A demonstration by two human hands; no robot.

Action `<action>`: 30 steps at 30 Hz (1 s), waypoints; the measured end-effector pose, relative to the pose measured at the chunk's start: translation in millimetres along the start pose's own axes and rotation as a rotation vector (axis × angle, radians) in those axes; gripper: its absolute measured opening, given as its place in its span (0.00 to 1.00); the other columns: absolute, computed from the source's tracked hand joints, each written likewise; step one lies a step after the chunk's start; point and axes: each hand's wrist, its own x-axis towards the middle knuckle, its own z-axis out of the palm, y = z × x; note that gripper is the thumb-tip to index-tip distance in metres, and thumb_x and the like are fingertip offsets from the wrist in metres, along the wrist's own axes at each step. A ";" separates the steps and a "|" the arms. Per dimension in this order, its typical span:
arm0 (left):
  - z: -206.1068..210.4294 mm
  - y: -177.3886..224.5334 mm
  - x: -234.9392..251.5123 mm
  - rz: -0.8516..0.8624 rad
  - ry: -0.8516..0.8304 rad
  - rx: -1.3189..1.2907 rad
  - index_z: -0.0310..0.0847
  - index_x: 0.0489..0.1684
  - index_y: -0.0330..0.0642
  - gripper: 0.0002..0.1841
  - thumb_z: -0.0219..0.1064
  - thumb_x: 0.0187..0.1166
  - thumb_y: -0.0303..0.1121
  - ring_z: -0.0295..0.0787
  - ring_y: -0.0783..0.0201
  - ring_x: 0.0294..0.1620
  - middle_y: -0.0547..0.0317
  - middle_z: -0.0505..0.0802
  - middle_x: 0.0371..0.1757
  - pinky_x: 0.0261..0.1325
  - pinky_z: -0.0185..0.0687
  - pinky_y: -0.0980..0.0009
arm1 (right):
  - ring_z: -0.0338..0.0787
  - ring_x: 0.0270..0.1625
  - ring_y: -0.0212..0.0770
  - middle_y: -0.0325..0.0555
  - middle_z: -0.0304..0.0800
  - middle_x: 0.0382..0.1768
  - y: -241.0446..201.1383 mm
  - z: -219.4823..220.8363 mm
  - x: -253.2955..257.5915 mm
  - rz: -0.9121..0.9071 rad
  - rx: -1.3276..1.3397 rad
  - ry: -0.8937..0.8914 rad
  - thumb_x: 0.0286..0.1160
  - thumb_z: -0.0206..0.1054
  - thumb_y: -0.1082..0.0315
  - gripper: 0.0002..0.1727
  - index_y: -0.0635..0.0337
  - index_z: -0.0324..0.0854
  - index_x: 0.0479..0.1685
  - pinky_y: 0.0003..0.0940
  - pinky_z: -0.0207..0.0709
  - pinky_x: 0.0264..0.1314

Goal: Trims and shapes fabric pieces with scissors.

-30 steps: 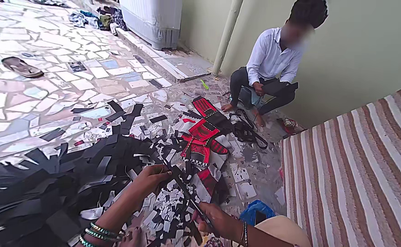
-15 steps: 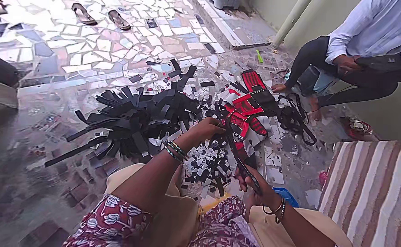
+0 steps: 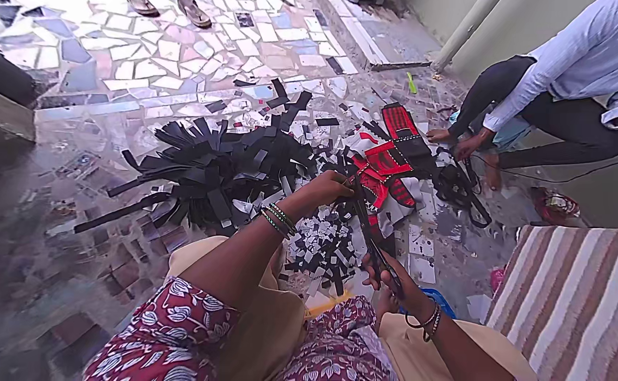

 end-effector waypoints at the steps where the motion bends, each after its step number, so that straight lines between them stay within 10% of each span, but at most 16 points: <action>1: -0.2 0.8 -0.1 -0.007 -0.002 0.013 0.84 0.37 0.37 0.09 0.63 0.87 0.31 0.67 0.74 0.20 0.61 0.81 0.25 0.25 0.60 0.76 | 0.83 0.31 0.24 0.23 0.78 0.30 0.2 0.0 -0.1 -0.006 -0.005 0.001 0.65 0.63 0.24 0.42 0.56 0.74 0.57 0.27 0.85 0.43; 30: 8.7 -16.2 7.0 -0.007 0.061 -0.018 0.83 0.36 0.39 0.06 0.65 0.85 0.28 0.75 0.78 0.20 0.66 0.85 0.25 0.25 0.71 0.80 | 0.80 0.22 0.23 0.24 0.76 0.22 4.5 -1.5 2.2 -0.025 0.050 -0.005 0.72 0.64 0.29 0.33 0.54 0.76 0.43 0.25 0.82 0.32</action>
